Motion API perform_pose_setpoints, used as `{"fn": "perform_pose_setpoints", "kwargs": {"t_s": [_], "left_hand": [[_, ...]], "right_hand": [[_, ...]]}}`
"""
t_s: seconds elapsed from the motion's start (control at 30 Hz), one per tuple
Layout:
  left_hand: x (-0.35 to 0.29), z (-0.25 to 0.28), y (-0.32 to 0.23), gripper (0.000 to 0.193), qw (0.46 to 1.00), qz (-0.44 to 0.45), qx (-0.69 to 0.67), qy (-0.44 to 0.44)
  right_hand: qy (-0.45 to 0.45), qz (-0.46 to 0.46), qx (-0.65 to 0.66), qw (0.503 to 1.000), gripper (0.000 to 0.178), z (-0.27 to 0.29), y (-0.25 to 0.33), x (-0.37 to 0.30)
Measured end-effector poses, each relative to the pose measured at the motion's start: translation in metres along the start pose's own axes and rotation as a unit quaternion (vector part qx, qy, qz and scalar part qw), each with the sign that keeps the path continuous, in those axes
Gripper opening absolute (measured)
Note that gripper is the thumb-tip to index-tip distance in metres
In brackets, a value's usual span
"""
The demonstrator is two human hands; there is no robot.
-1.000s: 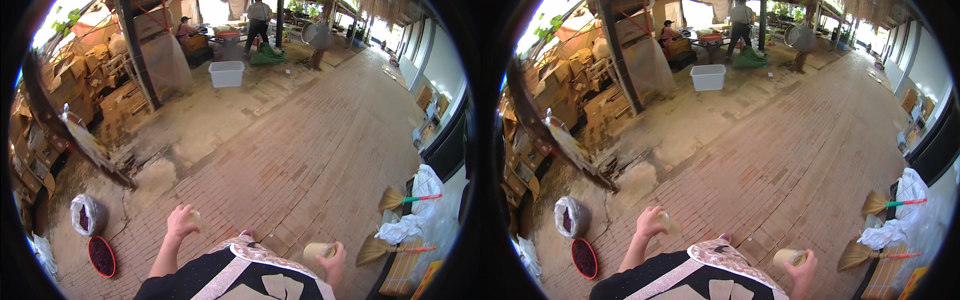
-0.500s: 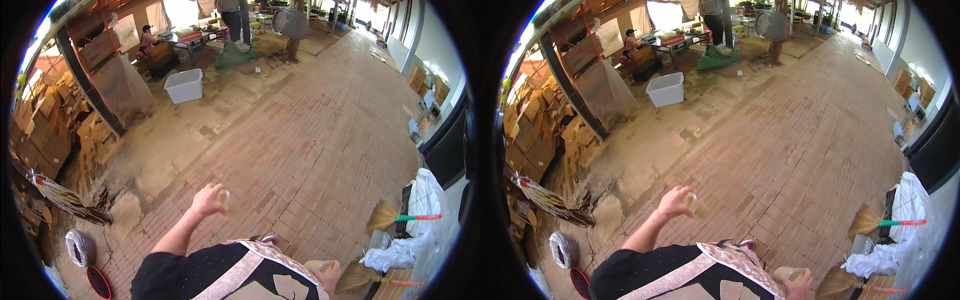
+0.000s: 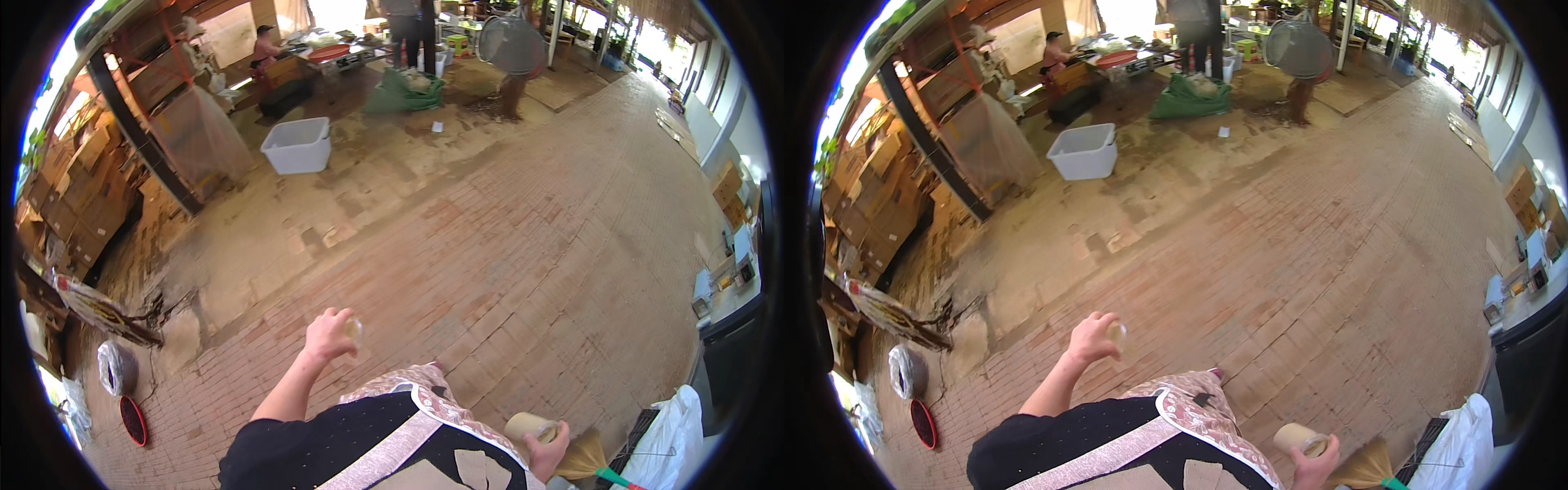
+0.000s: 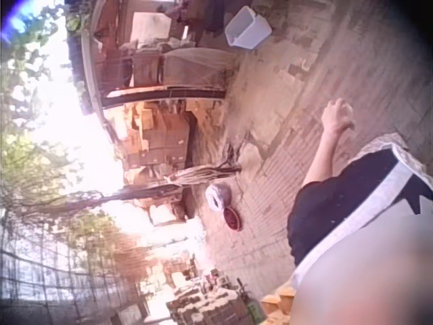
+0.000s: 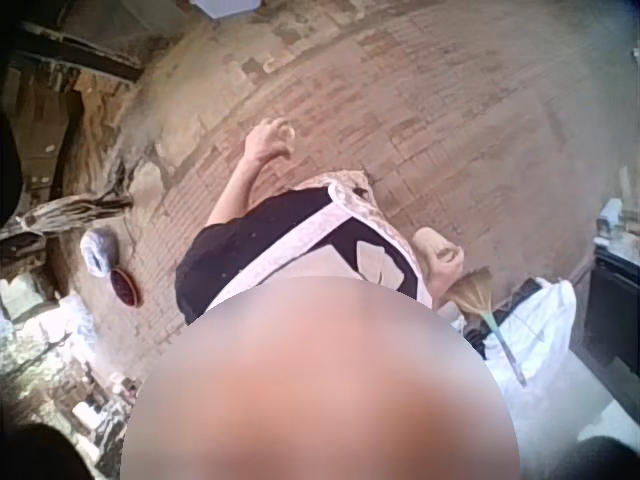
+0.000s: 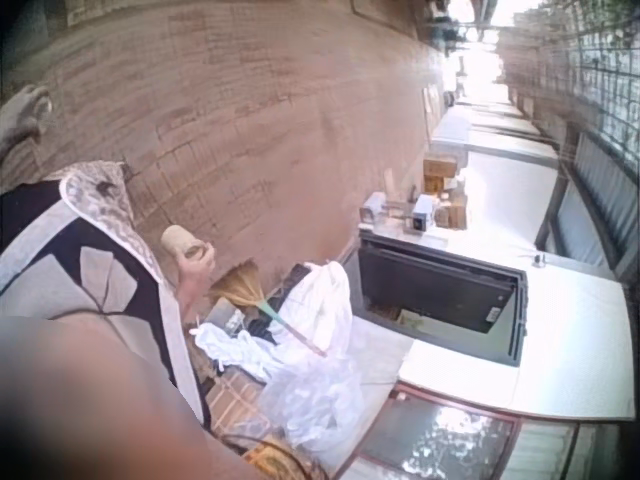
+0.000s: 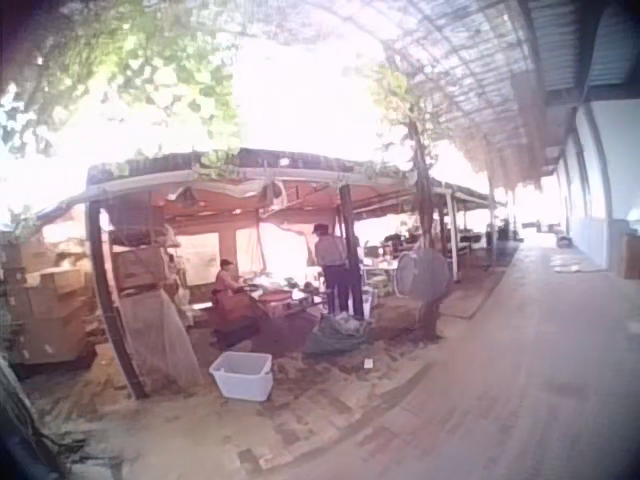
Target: The person scoops a light-colored powder into a clear jar on a digital scale, then transfers the powder into a plastic bag and places it on a shelf. The person then carries two jars to an outdoor area, places them on a sealing machine, and seals them with lids. The person plugs in the machine and retrieves the sealed jars.
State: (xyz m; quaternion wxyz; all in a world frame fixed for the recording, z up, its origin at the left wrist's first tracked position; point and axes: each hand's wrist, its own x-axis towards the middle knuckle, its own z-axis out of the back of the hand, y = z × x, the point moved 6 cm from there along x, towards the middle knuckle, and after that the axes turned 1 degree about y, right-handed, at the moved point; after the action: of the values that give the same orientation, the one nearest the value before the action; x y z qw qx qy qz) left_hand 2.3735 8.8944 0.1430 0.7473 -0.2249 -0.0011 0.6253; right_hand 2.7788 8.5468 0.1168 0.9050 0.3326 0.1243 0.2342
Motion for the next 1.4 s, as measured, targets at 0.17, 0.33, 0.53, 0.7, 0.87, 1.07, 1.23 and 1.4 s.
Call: {"fn": "perform_pose_setpoints", "kwargs": {"t_s": [0.17, 0.33, 0.53, 0.7, 0.87, 1.07, 1.23, 1.4], "left_hand": [[0.126, -0.001, -0.241, 0.076, 0.973, -0.228, -0.008, 0.023], [0.217, -0.045, -0.447, 0.077, 0.929, -0.368, 0.004, 0.041], [0.290, -0.105, -0.575, 0.078, 0.950, -0.308, -0.034, 0.041], [0.347, -0.137, -0.665, 0.074, 0.965, -0.259, -0.021, 0.041], [0.431, -0.187, -0.772, 0.072, 0.971, -0.237, -0.027, 0.003], [0.537, -0.250, -1.033, 0.079, 0.933, -0.344, 0.059, 0.088], [0.550, -0.287, -1.274, 0.078, 0.866, -0.484, 0.067, 0.109], [0.553, -0.363, -1.450, 0.077, 0.827, -0.547, 0.038, 0.123]], "right_hand": [[-0.050, -0.094, -0.024, 0.994, 0.090, 0.050, -0.033, 0.095], [-0.145, -0.168, -0.056, 0.973, 0.092, 0.086, -0.098, 0.172], [-0.094, -0.282, -0.090, 0.951, 0.091, 0.145, -0.141, 0.338], [-0.090, -0.239, -0.057, 0.965, 0.087, 0.213, -0.147, 0.526], [-0.132, -0.159, -0.034, 0.978, 0.088, 0.230, -0.182, 0.696], [-0.189, -0.253, 0.000, 0.949, 0.083, 0.261, -0.230, 0.817], [-0.249, -0.360, 0.033, 0.899, 0.086, 0.297, -0.268, 0.864], [-0.259, -0.424, 0.034, 0.867, 0.083, 0.331, -0.354, 0.932]]}}
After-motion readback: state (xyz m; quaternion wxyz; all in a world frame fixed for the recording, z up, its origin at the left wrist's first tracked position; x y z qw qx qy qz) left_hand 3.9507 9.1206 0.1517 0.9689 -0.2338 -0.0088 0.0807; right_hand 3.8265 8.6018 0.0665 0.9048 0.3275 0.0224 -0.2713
